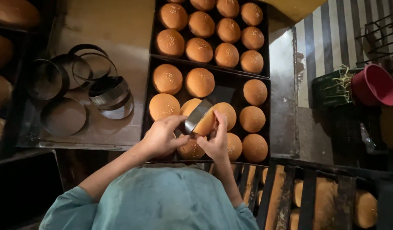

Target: The person uses a round metal cutter to slice baked buns in half horizontally. They pick up each bun from a tray, press the cutter into it, and place the cut halves back into the tray. The process is repeated across multiple trays of buns.

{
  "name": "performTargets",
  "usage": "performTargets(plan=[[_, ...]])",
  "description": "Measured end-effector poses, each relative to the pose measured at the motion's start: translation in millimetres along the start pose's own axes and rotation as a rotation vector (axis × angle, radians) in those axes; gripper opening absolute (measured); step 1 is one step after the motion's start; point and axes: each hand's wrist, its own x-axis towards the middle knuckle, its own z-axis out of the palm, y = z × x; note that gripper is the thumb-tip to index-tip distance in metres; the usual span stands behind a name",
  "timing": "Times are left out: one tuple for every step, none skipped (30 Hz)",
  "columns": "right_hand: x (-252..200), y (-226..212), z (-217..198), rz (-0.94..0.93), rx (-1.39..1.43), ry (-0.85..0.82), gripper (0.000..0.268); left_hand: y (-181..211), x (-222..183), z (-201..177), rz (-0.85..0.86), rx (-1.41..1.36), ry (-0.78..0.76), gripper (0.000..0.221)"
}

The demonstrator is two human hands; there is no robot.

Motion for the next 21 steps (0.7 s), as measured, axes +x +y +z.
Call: performTargets(plan=[[-2, 3, -2, -0.017, -0.027, -0.002, 0.087, 1, 1, -1, -0.047, -0.06, -0.03, 0.059], [-2, 4, -4, -0.017, -0.026, -0.002, 0.087, 0, 2, -2, -0.047, -0.059, -0.03, 0.059], [-1, 6, -6, 0.02, 0.012, -0.003, 0.086, 0, 3, -2, -0.105, -0.111, -0.055, 0.054], [-2, 7, -8, 0.059, 0.051, -0.004, 0.084, 0, 3, -3, -0.165, -0.162, -0.082, 0.05], [-4, 10, -11, 0.061, 0.053, -0.002, 0.084, -2, 2, -4, -0.167, -0.161, -0.084, 0.05], [-4, 13, -15, 0.108, 0.144, -0.022, 0.084, -4, 2, -5, -0.134, -0.261, -0.111, 0.043], [-5, 16, -20, 0.154, 0.235, -0.041, 0.083, -6, 2, -6, -0.102, -0.361, -0.138, 0.037], [-4, 16, -25, 0.156, 0.233, -0.041, 0.083, -21, -4, -2, -0.102, -0.364, -0.137, 0.037], [-4, 15, -31, 0.194, 0.318, -0.056, 0.084, -35, -10, 2, -0.086, -0.48, -0.032, 0.04], [-2, 15, -36, 0.226, 0.403, -0.069, 0.084, -50, -13, 5, -0.065, -0.592, 0.073, 0.044], [7, 13, -43, 0.223, 0.402, -0.068, 0.084, -55, -20, -3, -0.061, -0.591, 0.072, 0.044], [15, 10, -51, 0.228, 0.283, -0.041, 0.085, -61, -27, -12, -0.084, -0.321, 0.195, 0.043], [23, 6, -59, 0.234, 0.164, -0.014, 0.086, -66, -34, -20, -0.107, -0.049, 0.315, 0.042], [35, 4, -63, 0.231, 0.163, -0.008, 0.086, -75, -43, -30, -0.102, -0.049, 0.311, 0.042], [46, 2, -67, 0.173, -0.12, 0.044, 0.084, -84, -53, -39, -0.007, 0.224, 0.402, 0.038], [59, 0, -71, 0.111, -0.402, 0.1, 0.083, -93, -60, -50, 0.097, 0.498, 0.489, 0.034], [70, 6, -76, 0.106, -0.402, 0.11, 0.083, -103, -71, -48, 0.108, 0.499, 0.486, 0.034], [81, 13, -79, 0.034, -0.591, 0.136, 0.082, -113, -80, -49, 0.085, 0.587, 0.525, 0.028], [93, 19, -83, -0.037, -0.781, 0.163, 0.081, -124, -89, -50, 0.063, 0.674, 0.565, 0.024], [100, 30, -86, -0.038, -0.779, 0.178, 0.081, -141, -98, -45, 0.077, 0.677, 0.559, 0.024], [107, 41, -89, -0.044, -0.894, 0.169, 0.081, -159, -107, -41, 0.006, 0.753, 0.59, 0.025]])
